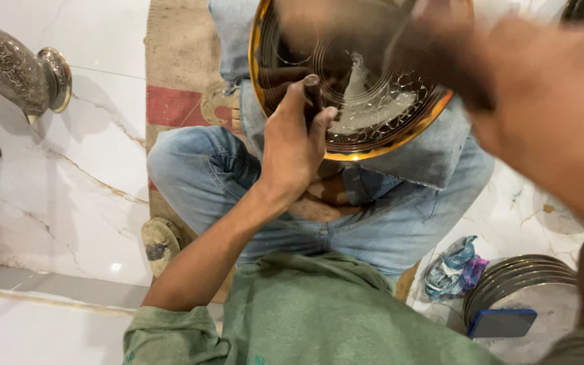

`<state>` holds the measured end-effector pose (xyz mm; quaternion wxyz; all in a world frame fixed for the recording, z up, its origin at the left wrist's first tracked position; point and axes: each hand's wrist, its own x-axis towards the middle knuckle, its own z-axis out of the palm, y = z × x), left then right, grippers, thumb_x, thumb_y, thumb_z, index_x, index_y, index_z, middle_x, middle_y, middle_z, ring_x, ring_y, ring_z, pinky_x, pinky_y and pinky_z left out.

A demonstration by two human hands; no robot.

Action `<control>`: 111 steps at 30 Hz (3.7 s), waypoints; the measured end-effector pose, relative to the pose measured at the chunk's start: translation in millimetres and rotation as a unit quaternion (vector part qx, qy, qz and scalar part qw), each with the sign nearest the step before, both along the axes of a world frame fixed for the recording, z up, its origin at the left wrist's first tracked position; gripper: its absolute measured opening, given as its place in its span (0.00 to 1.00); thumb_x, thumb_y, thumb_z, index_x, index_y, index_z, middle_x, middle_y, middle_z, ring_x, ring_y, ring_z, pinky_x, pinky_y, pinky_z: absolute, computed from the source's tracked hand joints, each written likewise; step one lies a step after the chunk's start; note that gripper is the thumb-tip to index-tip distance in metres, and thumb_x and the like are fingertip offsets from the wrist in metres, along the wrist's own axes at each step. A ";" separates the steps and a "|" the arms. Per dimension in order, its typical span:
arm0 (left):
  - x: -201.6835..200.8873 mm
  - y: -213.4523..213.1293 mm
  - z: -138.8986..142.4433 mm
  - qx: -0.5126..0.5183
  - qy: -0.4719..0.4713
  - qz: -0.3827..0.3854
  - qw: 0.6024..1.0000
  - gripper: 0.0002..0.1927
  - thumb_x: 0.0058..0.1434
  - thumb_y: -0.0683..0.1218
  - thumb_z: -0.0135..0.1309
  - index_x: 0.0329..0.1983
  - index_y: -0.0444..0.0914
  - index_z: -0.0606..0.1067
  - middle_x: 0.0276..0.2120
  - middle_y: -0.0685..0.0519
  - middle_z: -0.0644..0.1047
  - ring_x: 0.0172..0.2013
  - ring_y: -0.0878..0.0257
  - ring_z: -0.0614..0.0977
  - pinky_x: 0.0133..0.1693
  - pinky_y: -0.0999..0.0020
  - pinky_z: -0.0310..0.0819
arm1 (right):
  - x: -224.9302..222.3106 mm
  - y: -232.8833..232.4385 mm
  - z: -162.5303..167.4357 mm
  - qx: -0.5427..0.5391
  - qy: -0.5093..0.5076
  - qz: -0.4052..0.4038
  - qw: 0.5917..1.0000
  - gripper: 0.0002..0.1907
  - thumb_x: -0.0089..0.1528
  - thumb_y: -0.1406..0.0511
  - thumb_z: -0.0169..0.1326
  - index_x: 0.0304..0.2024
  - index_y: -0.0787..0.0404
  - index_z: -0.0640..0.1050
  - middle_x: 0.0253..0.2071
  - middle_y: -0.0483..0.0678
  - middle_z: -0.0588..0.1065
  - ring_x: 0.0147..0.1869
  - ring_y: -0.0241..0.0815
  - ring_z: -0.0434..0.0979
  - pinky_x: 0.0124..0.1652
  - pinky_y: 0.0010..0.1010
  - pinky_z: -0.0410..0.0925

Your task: The person sits cross-legged on the floor with a brass plate resting on a cloth pad on their lap. They hold a chisel against the plate's engraved pattern with one hand and repeatedly strike it with a wooden mallet held in the other hand, working around the decorative design.

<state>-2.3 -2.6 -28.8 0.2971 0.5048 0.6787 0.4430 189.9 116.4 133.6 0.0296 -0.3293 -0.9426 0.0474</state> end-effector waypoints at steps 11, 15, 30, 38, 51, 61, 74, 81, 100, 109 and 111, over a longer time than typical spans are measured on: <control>-11.4 13.6 -0.8 0.052 -0.029 -0.112 0.992 0.24 0.63 0.32 0.53 0.62 0.34 0.69 0.46 0.42 0.80 0.45 0.52 0.87 0.45 0.60 0.81 | 41.8 -12.2 -29.1 -0.012 -0.160 -0.069 0.985 0.43 0.54 0.63 0.71 0.72 0.50 0.71 0.33 0.55 0.79 0.33 0.53 0.83 0.35 0.41 0.74; -23.0 36.3 -2.7 0.065 0.022 -0.259 0.963 0.25 0.62 0.37 0.61 0.63 0.34 0.70 0.46 0.41 0.80 0.46 0.44 0.83 0.46 0.55 0.77 | 64.4 -35.4 -56.4 -0.084 0.131 -0.147 0.977 0.39 0.58 0.67 0.66 0.70 0.59 0.66 0.46 0.59 0.77 0.45 0.59 0.81 0.41 0.44 0.73; -43.7 54.8 -1.3 0.037 0.046 -0.365 0.929 0.25 0.62 0.40 0.61 0.62 0.35 0.69 0.46 0.42 0.80 0.48 0.43 0.82 0.47 0.53 0.75 | 108.1 -100.5 -152.5 -0.210 0.414 -0.349 0.814 0.47 0.67 0.73 0.68 0.76 0.63 0.49 0.54 0.65 0.69 0.52 0.56 0.77 0.55 0.35 0.75; -41.6 50.5 4.1 0.020 0.046 -0.335 0.941 0.24 0.63 0.40 0.61 0.61 0.35 0.69 0.42 0.42 0.79 0.44 0.45 0.83 0.45 0.54 0.76 | 60.2 -51.6 -73.7 -0.153 0.122 -0.267 0.944 0.41 0.59 0.66 0.64 0.72 0.61 0.61 0.38 0.65 0.76 0.40 0.65 0.78 0.39 0.52 0.73; -21.2 65.8 3.9 0.046 0.038 -0.385 0.921 0.30 0.60 0.39 0.60 0.66 0.37 0.67 0.49 0.43 0.78 0.49 0.44 0.81 0.48 0.53 0.76 | 110.4 -81.8 -132.4 -0.190 0.378 -0.270 0.865 0.45 0.68 0.79 0.64 0.72 0.62 0.47 0.45 0.52 0.74 0.49 0.45 0.76 0.53 0.40 0.73; -23.1 61.2 -5.0 0.065 0.039 -0.359 0.930 0.25 0.64 0.37 0.55 0.64 0.36 0.67 0.47 0.43 0.78 0.47 0.43 0.81 0.46 0.51 0.76 | 88.9 -45.7 -99.2 -0.078 0.131 -0.182 0.971 0.40 0.60 0.66 0.67 0.68 0.57 0.59 0.49 0.60 0.76 0.49 0.57 0.81 0.48 0.42 0.74; 11.9 0.8 -0.2 0.018 0.020 0.039 0.999 0.20 0.67 0.39 0.59 0.60 0.32 0.68 0.42 0.41 0.80 0.41 0.46 0.84 0.43 0.56 0.78 | -14.3 4.5 15.3 0.004 -0.314 -0.021 0.949 0.30 0.69 0.64 0.49 0.71 0.29 0.66 0.38 0.45 0.76 0.32 0.48 0.82 0.30 0.41 0.72; 17.0 -2.7 2.9 0.007 -0.044 0.051 0.998 0.14 0.70 0.38 0.57 0.54 0.30 0.68 0.35 0.45 0.80 0.37 0.56 0.85 0.40 0.61 0.79 | -29.7 -3.9 31.5 0.075 -0.151 0.045 0.985 0.37 0.62 0.66 0.53 0.75 0.38 0.68 0.37 0.46 0.76 0.35 0.45 0.82 0.29 0.37 0.72; 15.9 15.0 -8.2 0.069 0.000 -0.043 0.997 0.21 0.68 0.37 0.59 0.62 0.34 0.68 0.44 0.43 0.78 0.40 0.49 0.83 0.41 0.59 0.78 | 16.6 27.3 -15.1 -0.003 -0.169 -0.040 0.985 0.38 0.53 0.61 0.66 0.67 0.47 0.75 0.33 0.51 0.77 0.31 0.53 0.80 0.31 0.43 0.73; -6.6 43.7 -3.7 0.077 -0.008 -0.267 0.960 0.24 0.64 0.37 0.57 0.64 0.36 0.69 0.47 0.41 0.78 0.47 0.43 0.82 0.46 0.55 0.76 | 68.8 -14.1 -44.3 -0.063 0.047 -0.146 0.986 0.35 0.57 0.63 0.67 0.66 0.54 0.69 0.44 0.56 0.76 0.39 0.57 0.79 0.36 0.45 0.72; -7.5 54.3 -3.9 0.054 0.008 -0.326 0.944 0.23 0.65 0.39 0.59 0.63 0.37 0.71 0.45 0.42 0.79 0.45 0.43 0.82 0.45 0.53 0.75 | 90.6 -32.7 -68.6 -0.071 0.098 -0.183 0.976 0.38 0.58 0.64 0.68 0.69 0.54 0.67 0.47 0.56 0.77 0.43 0.58 0.80 0.38 0.45 0.73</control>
